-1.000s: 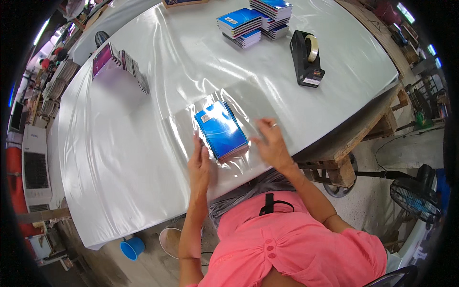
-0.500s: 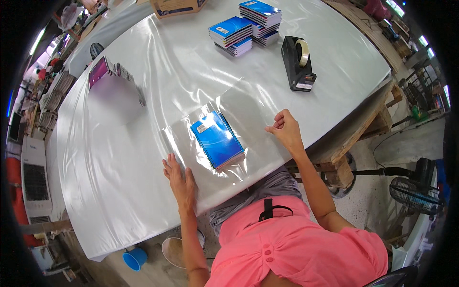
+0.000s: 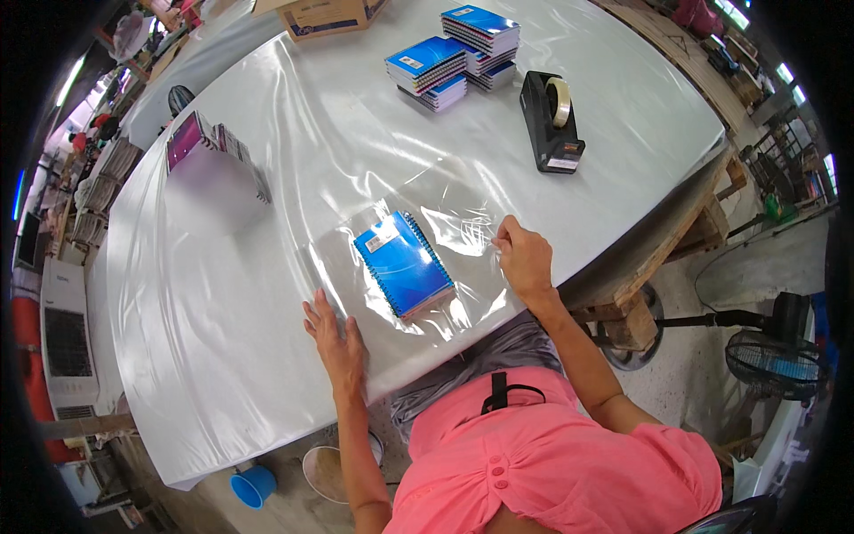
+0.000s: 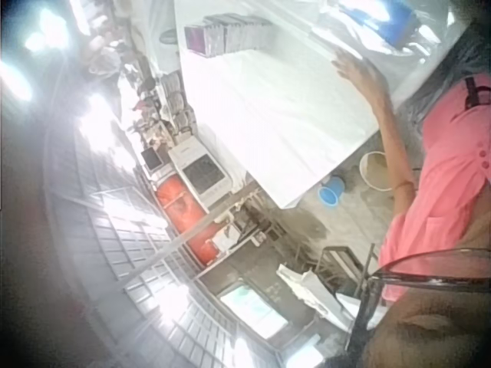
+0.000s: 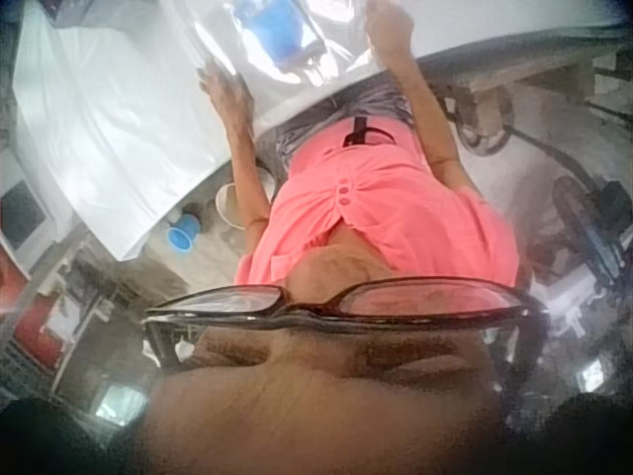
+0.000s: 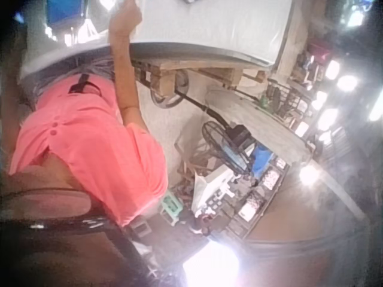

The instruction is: The person places a notebook on a plastic sheet, wraps the sheet around the notebook, and secures the packaging with tape. They repeat this process for a second notebook, handling each item individually on the work table.

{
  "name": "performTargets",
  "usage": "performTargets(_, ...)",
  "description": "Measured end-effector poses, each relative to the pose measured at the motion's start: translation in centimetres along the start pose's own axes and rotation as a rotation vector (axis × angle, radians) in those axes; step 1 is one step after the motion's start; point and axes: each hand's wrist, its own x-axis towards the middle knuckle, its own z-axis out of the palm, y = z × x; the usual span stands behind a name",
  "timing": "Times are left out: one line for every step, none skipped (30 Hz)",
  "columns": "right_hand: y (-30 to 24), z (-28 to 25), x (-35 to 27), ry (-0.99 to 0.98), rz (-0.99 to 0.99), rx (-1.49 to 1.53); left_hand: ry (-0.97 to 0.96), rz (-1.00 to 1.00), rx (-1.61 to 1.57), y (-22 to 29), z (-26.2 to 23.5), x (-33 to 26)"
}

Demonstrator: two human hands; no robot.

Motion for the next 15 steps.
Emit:
performTargets(-0.1,-0.2,0.0,0.079,-0.147,-0.042,0.003,0.001,0.0,0.0,0.0,0.0)
performTargets(-0.4,-0.5,0.2,0.081,-0.148,-0.042,-0.001,-0.005,-0.006,0.3,0.0,0.0)
performTargets(-0.9,-0.8,0.4,0.211,-0.211,-0.06,-0.005,-0.01,-0.012,0.5,-0.1,0.0)
performTargets(-1.1,-1.0,0.6,0.341,-0.274,-0.079,-0.003,-0.009,-0.012,0.4,0.0,0.0)
performTargets(-1.2,-1.0,0.6,0.342,-0.274,-0.077,-0.001,0.001,-0.008,0.3,0.0,0.0)
performTargets(-1.2,-1.1,0.6,0.151,-0.14,0.139,0.0,0.011,-0.003,0.2,0.0,0.0)
performTargets(-1.2,-1.1,0.6,-0.042,-0.003,0.353,0.002,0.012,-0.001,0.2,0.0,-0.2)
performTargets(-1.9,-1.3,0.6,-0.039,-0.004,0.356,-0.012,-0.022,0.001,0.0,-0.1,-0.2)
performTargets(-3.1,-1.7,0.6,-0.06,-0.002,0.504,-0.027,-0.057,0.001,0.0,-0.2,-0.1)
performTargets(-4.2,-1.9,0.5,-0.081,-0.001,0.651,-0.025,-0.053,0.002,0.0,-0.5,0.2)
performTargets(-5.1,-2.0,0.3,-0.077,0.0,0.651,-0.033,-0.067,0.023,0.2,-1.0,0.4)
performTargets(-5.9,-1.9,0.0,-0.09,-0.06,0.631,-0.043,-0.084,0.045,0.8,-1.4,0.6)
performTargets(-6.5,-1.6,-0.3,-0.103,-0.119,0.61,-0.048,-0.083,0.043,1.6,-1.5,1.0)
performTargets(-7.1,-0.9,-0.8,-0.109,-0.122,0.614,-0.013,-0.025,-0.043,3.2,-1.7,1.7)
performTargets(-7.7,0.1,-1.3,-0.063,-0.318,0.495,0.027,0.036,-0.128,4.6,-1.6,2.5)
